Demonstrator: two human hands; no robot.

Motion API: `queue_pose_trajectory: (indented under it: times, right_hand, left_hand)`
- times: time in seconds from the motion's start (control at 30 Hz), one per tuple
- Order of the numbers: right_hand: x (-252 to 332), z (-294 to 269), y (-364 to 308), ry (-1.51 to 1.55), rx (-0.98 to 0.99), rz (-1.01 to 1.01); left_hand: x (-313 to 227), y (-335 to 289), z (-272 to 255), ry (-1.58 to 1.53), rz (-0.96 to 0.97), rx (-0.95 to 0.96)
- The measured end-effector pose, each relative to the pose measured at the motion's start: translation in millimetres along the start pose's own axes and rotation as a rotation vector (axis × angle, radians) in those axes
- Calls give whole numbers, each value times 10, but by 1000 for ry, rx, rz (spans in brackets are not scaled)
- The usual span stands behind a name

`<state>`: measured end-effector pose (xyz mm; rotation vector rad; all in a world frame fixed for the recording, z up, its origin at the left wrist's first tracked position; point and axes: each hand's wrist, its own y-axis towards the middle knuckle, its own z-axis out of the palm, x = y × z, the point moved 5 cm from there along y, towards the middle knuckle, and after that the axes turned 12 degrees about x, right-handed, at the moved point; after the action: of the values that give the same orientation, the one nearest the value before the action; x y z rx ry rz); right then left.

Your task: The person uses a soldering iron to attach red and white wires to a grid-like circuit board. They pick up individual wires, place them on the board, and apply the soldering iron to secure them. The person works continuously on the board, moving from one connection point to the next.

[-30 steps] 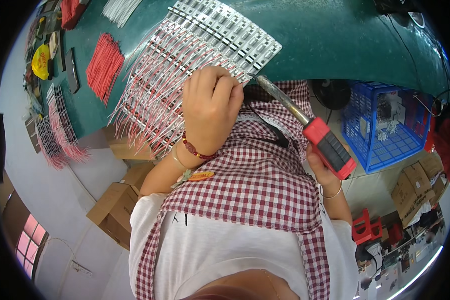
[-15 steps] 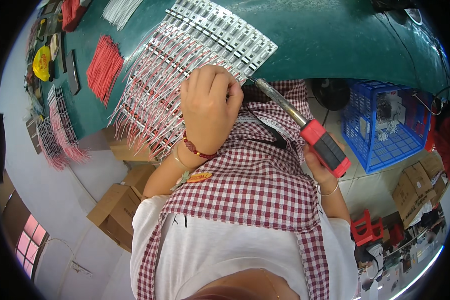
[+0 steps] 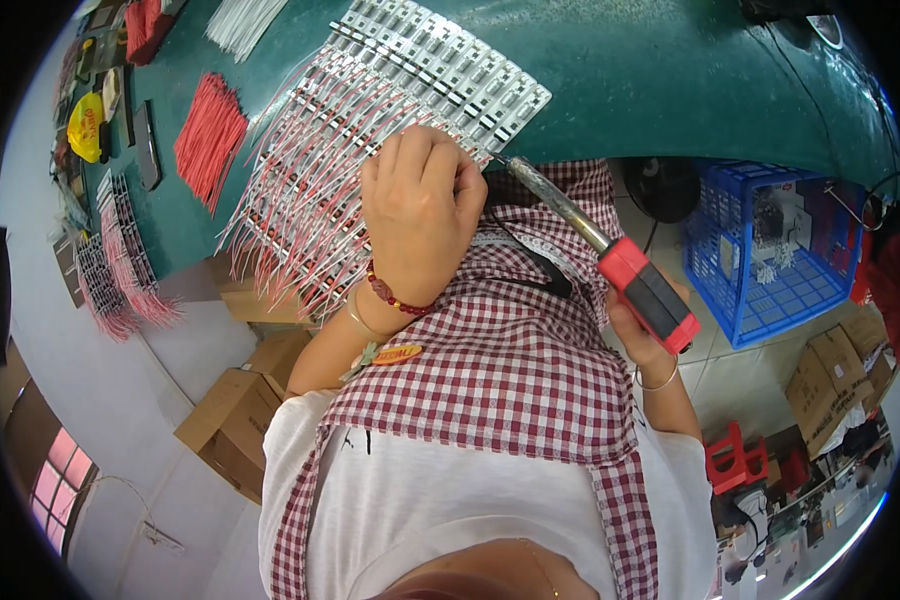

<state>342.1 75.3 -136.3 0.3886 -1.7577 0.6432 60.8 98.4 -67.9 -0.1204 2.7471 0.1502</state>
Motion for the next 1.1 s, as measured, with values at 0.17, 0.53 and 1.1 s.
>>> queue_pose_trajectory:
  times: [0.17, 0.53, 1.1]
  right_hand:
    - [36, 15, 33, 40, -3, -27]
    - [27, -29, -7, -208, 50, -47]
    - [56, 18, 13, -206, 8, -20]
  left_hand:
    - [6, 2, 6, -6, 6, -6]
    - [6, 3, 9, 6, -15, 14]
    - [3, 10, 6, 4, -41, 33]
